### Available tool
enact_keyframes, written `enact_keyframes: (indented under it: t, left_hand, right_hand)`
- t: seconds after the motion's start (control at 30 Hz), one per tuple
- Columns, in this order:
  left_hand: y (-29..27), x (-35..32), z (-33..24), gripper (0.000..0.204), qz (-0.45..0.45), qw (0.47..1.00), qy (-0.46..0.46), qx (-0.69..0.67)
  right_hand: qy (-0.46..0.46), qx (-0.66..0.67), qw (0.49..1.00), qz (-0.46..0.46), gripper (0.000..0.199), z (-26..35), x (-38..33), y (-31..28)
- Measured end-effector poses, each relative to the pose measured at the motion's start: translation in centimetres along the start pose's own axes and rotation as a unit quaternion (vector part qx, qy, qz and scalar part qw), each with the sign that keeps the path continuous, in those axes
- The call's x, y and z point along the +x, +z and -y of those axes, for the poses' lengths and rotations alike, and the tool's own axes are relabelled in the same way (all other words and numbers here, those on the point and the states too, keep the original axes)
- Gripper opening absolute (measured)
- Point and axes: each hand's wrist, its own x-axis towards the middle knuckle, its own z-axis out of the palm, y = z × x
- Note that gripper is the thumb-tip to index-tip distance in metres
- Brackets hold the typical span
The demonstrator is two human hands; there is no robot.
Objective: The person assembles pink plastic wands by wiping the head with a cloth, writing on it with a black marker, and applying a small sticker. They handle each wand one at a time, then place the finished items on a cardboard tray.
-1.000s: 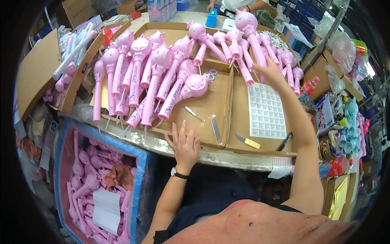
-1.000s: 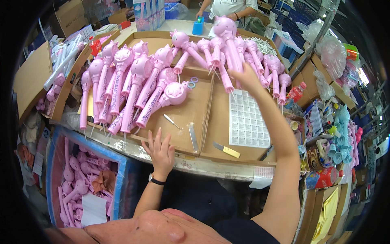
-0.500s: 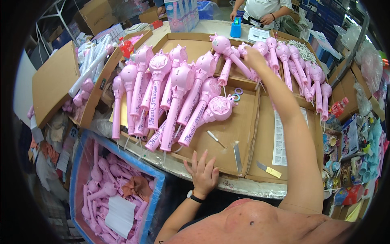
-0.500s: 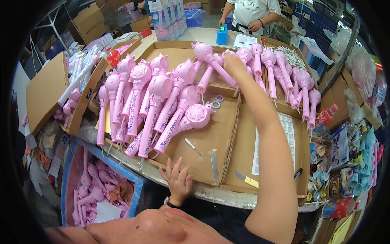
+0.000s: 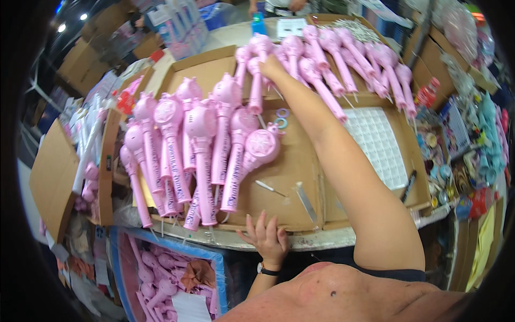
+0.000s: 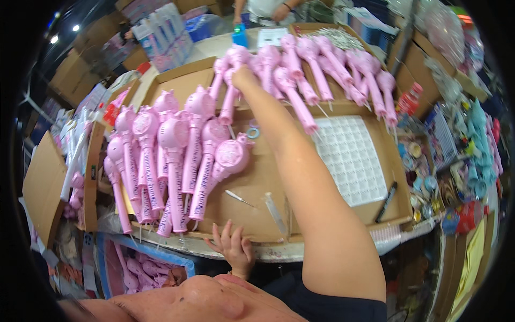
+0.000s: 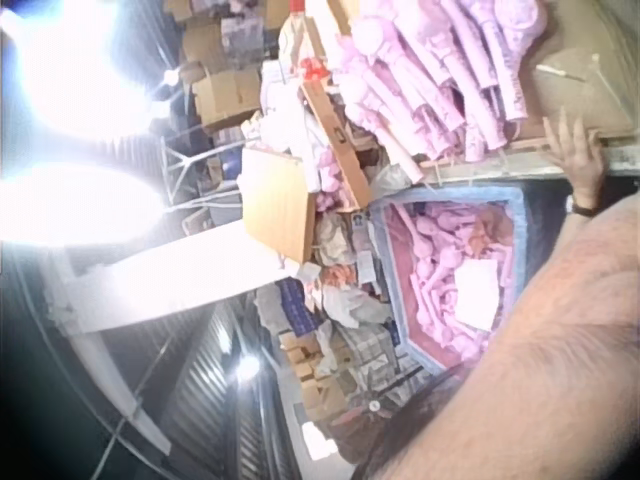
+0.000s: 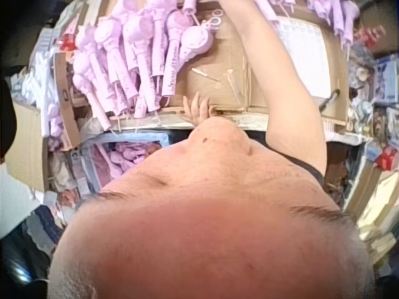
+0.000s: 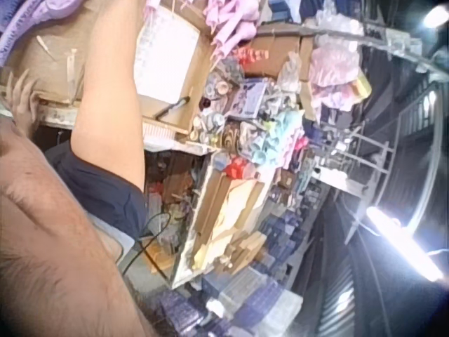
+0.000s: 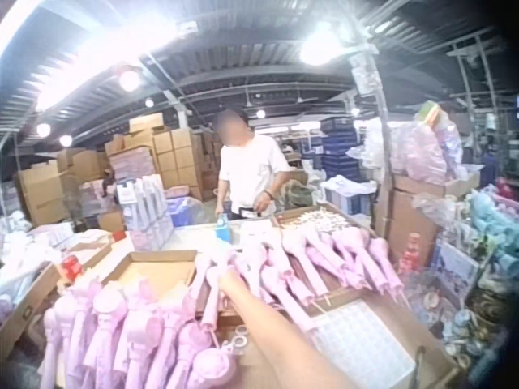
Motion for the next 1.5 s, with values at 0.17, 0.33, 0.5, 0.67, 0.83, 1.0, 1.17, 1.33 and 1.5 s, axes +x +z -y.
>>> enact_keyframes:
  t: [0.17,0.33,0.5,0.67,0.83,1.0,1.17,1.33,1.5]
  left_hand:
    - [0.0,0.2,-0.1,0.032,-0.003,1.0,0.002,0.005]
    - [0.2,0.3,0.0,0.028,-0.012,1.0,0.006,0.007]
    - [0.3,0.4,0.0,0.025,-0.036,0.999,0.025,0.013]
    - [0.6,0.3,-0.1,0.023,-0.051,0.998,0.033,0.01]
    - [0.4,0.4,0.2,0.023,-0.049,0.998,0.048,0.012]
    - [-0.7,0.1,-1.6,0.022,-0.048,0.995,-0.011,-0.085]
    - [-2.4,0.6,-7.4,0.031,-0.056,0.969,0.109,-0.214]
    - [-0.4,5.1,-12.7,0.04,0.16,0.877,0.086,-0.445]
    - [5.4,9.9,-13.8,0.051,0.273,0.886,-0.019,-0.375]
  right_hand:
    - [-0.28,-0.09,0.955,-0.049,0.039,0.0,-5.8,-8.3]
    - [-0.055,-0.089,0.987,0.123,0.029,-9.0,-17.5,-26.8]
    - [0.14,-0.361,0.912,0.137,0.063,-17.5,-28.3,-34.3]
    - [0.165,-0.248,0.944,0.143,0.065,-19.4,-31.2,-33.9]
    - [0.17,-0.251,0.942,0.143,0.05,-17.1,-30.7,-33.6]
    - [0.274,0.282,0.919,0.029,0.029,-14.6,-32.5,-35.6]
    - [0.273,0.444,0.853,0.039,0.027,-12.0,-33.7,-36.4]
    - [0.175,0.329,0.917,0.14,0.034,-11.0,-32.8,-35.9]
    - [0.36,0.279,0.889,0.045,0.035,-15.1,-31.4,-36.3]
